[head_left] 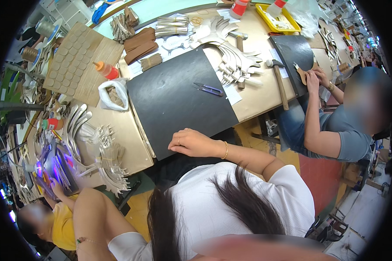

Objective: The person applies glue from a bottle to the edges of white plastic components and joins them together by hand. The person handles multiple parts, aligns them, and presses them to bond, working at a cluttered workbench.

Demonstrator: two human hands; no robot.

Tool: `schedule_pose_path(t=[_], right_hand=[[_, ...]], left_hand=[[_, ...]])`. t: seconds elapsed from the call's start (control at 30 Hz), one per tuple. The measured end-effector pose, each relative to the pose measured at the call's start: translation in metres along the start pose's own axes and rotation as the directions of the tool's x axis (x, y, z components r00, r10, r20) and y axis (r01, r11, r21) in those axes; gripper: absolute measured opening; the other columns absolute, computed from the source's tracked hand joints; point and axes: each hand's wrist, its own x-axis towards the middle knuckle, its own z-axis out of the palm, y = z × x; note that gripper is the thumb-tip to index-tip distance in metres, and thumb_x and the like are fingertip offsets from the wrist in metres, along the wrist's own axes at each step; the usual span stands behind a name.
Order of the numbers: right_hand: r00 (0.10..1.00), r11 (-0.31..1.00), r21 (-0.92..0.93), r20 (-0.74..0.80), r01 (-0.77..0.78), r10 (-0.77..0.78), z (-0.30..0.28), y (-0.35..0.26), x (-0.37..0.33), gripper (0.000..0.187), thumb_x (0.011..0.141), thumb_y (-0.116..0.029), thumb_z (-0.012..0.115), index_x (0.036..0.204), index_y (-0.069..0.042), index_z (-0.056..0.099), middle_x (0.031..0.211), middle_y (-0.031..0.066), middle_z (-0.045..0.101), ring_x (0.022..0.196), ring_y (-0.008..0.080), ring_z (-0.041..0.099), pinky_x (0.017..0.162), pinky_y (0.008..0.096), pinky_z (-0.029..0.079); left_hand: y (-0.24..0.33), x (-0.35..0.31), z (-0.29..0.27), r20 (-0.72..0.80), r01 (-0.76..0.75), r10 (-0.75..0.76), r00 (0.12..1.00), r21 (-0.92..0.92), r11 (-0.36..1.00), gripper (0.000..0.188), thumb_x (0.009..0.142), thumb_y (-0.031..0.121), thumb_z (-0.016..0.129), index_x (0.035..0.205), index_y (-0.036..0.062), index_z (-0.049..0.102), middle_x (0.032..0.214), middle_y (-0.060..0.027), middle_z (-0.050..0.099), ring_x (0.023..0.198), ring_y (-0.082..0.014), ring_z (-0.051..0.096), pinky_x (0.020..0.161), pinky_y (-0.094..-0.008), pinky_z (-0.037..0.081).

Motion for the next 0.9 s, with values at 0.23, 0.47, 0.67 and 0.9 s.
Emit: schedule_pose_path(t=[0.23,0.47,0.67,0.9], right_hand=[[1.0,0.999,-0.024,-0.005,0.031,-0.031,-0.001,-0.005,0.009,0.014,0.088,-0.019,0.056,0.089,-0.008,0.064,0.084,0.0037,0.058,0.084,0.0219,0.056,0.077,0.034,0.041],[0.998,0.996,-0.082,-0.048,0.04,-0.043,-0.021,-0.002,0.018,0.014,0.088,-0.019,0.056,0.09,-0.008,0.064,0.084,0.0039,0.059,0.085,0.0219,0.056,0.078,0.0342,0.041],[0.997,0.997,-0.083,-0.08,0.006,-0.012,-0.02,0.005,0.011,0.015,0.089,-0.02,0.056,0.091,-0.008,0.064,0.085,0.0043,0.059,0.085,0.0213,0.056,0.079,0.0348,0.041],[0.995,0.996,-0.093,-0.094,0.005,-0.014,-0.007,0.019,-0.001,0.014,0.088,-0.02,0.057,0.088,-0.008,0.065,0.081,0.003,0.06,0.08,0.0203,0.057,0.075,0.0331,0.04]], left_hand=[[-0.018,0.01,0.006,0.012,-0.057,0.057,0.998,-0.063,0.996,0.026,0.088,0.013,0.054,0.11,0.0007,0.06,0.099,-0.0106,0.064,0.081,-0.0185,0.059,0.073,-0.031,0.049],[-0.026,0.013,0.007,0.02,-0.084,0.086,0.996,-0.086,0.993,0.026,0.088,0.013,0.054,0.11,0.0006,0.059,0.1,-0.0109,0.063,0.083,-0.0191,0.059,0.074,-0.0315,0.048],[-0.031,0.017,0.01,0.016,-0.1,0.102,0.995,-0.096,0.99,0.026,0.088,0.014,0.053,0.11,0.0006,0.059,0.101,-0.0112,0.063,0.084,-0.0196,0.058,0.075,-0.032,0.048],[-0.036,0.02,0.012,0.026,-0.11,0.114,0.993,-0.122,0.986,0.027,0.088,0.015,0.053,0.11,0.0006,0.058,0.102,-0.0115,0.062,0.086,-0.0201,0.058,0.076,-0.0325,0.047]])
